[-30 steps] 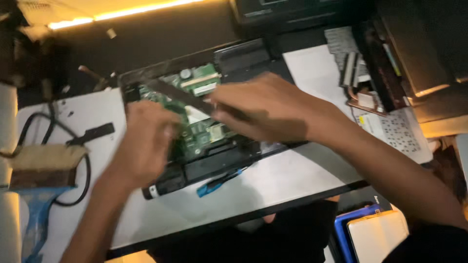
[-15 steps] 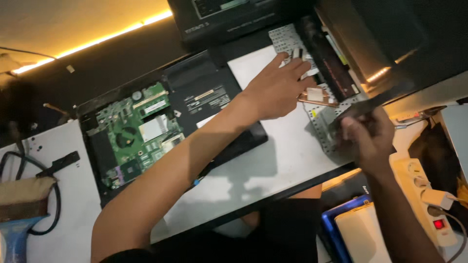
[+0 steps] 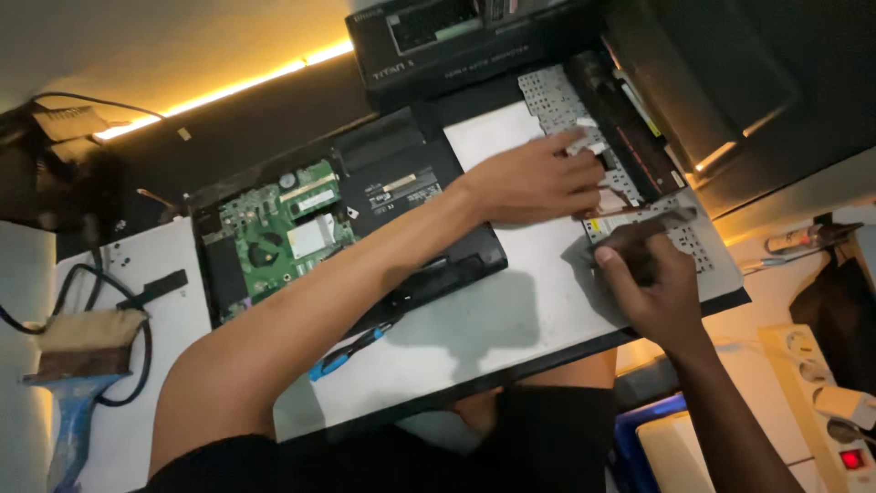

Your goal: The person scrapes a copper heatsink with a metal tool, then uses a screwdriver to remove screws from the motherboard and detach a heatsink. The person continues to scrape the heatsink surface.

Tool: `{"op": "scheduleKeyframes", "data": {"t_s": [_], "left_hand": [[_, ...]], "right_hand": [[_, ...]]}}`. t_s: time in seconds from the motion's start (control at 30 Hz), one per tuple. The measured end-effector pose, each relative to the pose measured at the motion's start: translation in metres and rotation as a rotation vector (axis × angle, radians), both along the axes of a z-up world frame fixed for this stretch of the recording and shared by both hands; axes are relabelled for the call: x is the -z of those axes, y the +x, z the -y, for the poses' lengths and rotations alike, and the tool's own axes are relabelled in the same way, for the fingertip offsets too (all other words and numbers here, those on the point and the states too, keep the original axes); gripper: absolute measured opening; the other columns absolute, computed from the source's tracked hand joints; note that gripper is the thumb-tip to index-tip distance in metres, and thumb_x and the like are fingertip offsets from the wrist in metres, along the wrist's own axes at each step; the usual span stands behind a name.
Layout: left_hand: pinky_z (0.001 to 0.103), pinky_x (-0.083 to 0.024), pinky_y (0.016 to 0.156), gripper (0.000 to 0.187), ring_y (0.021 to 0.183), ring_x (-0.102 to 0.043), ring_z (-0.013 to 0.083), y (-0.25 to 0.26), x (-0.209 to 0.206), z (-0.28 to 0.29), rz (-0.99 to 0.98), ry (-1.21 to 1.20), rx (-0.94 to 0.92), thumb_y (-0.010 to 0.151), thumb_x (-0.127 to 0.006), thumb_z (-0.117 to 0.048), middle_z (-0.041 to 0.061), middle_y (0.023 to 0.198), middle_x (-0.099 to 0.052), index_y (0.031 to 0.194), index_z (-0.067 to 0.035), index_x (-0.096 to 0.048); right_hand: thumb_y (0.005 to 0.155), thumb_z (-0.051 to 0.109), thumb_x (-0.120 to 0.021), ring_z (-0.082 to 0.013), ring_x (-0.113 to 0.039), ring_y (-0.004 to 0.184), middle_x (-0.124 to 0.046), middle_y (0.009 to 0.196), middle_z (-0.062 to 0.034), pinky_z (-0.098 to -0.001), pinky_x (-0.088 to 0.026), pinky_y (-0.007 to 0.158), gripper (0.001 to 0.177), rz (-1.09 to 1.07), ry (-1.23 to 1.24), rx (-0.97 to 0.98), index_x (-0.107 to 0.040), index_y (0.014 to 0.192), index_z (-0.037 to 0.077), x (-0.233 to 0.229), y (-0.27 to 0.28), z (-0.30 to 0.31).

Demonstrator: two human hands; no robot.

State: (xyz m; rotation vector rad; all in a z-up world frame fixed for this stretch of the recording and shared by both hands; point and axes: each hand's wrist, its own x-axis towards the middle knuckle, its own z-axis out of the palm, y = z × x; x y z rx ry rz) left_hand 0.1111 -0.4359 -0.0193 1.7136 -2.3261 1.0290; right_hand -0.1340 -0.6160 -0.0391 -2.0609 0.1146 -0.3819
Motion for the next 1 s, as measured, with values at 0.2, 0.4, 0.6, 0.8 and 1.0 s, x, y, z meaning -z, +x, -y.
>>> {"op": "scheduleKeyframes", "data": {"t_s": [0.2, 0.4, 0.6, 0.8, 1.0], "left_hand": [[0.048, -0.049, 0.116, 0.015, 0.105, -0.072, 0.0315, -0.016, -0.045, -0.010, 0.011, -0.089, -0.029, 0.124, -0.053, -0.015, 0.016, 0.124, -0.073, 0.124, -0.010, -0.067], [0.051, -0.046, 0.072, 0.024, 0.085, -0.069, 0.0366, -0.079, -0.109, -0.114, -1.022, -0.071, -0.318, 0.120, -0.045, -0.028, 0.014, 0.106, -0.071, 0.125, -0.009, -0.059], [0.035, -0.049, 0.068, 0.036, 0.069, -0.059, 0.0159, -0.110, -0.101, -0.264, -1.790, -0.185, -0.523, 0.124, -0.040, -0.038, 0.004, 0.091, -0.067, 0.106, -0.014, -0.061], [0.031, -0.057, 0.065, 0.045, 0.064, -0.068, 0.0146, -0.072, -0.061, -0.327, -1.806, -0.208, -0.591, 0.117, -0.050, -0.053, 0.004, 0.091, -0.073, 0.119, -0.016, -0.074], [0.033, -0.054, 0.079, 0.047, 0.082, -0.068, 0.0163, -0.059, -0.035, -0.351, -1.783, -0.163, -0.311, 0.118, -0.050, -0.059, 0.003, 0.101, -0.070, 0.115, -0.017, -0.071]], "right_hand": [[0.121, -0.004, -0.061, -0.0217, -0.058, 0.070, -0.058, 0.081, -0.0121, -0.0364, -0.051, 0.070, 0.013, 0.408, 0.120, -0.010, -0.055, 0.111, 0.000, 0.011, -0.001, 0.002], [0.122, -0.003, -0.061, -0.0282, -0.052, 0.067, -0.051, 0.082, -0.0205, -0.0426, -0.051, 0.073, 0.015, 0.581, 0.191, -0.048, -0.049, 0.113, -0.001, -0.024, 0.016, -0.039], [0.128, 0.001, -0.063, -0.0261, -0.060, 0.071, -0.059, 0.096, -0.0193, -0.0391, -0.056, 0.068, 0.012, 0.410, 0.108, -0.251, -0.053, 0.129, -0.003, -0.073, 0.075, -0.120], [0.124, 0.007, -0.074, -0.0201, -0.069, 0.078, -0.067, 0.089, -0.0097, -0.0330, -0.057, 0.074, 0.008, 0.090, 0.098, -0.540, -0.069, 0.122, 0.001, -0.087, 0.161, -0.212], [0.122, 0.000, -0.070, -0.0222, -0.067, 0.082, -0.069, 0.098, -0.0152, -0.0356, -0.059, 0.083, 0.005, 0.049, 0.130, -0.635, -0.066, 0.120, -0.002, -0.058, 0.180, -0.231]]}}
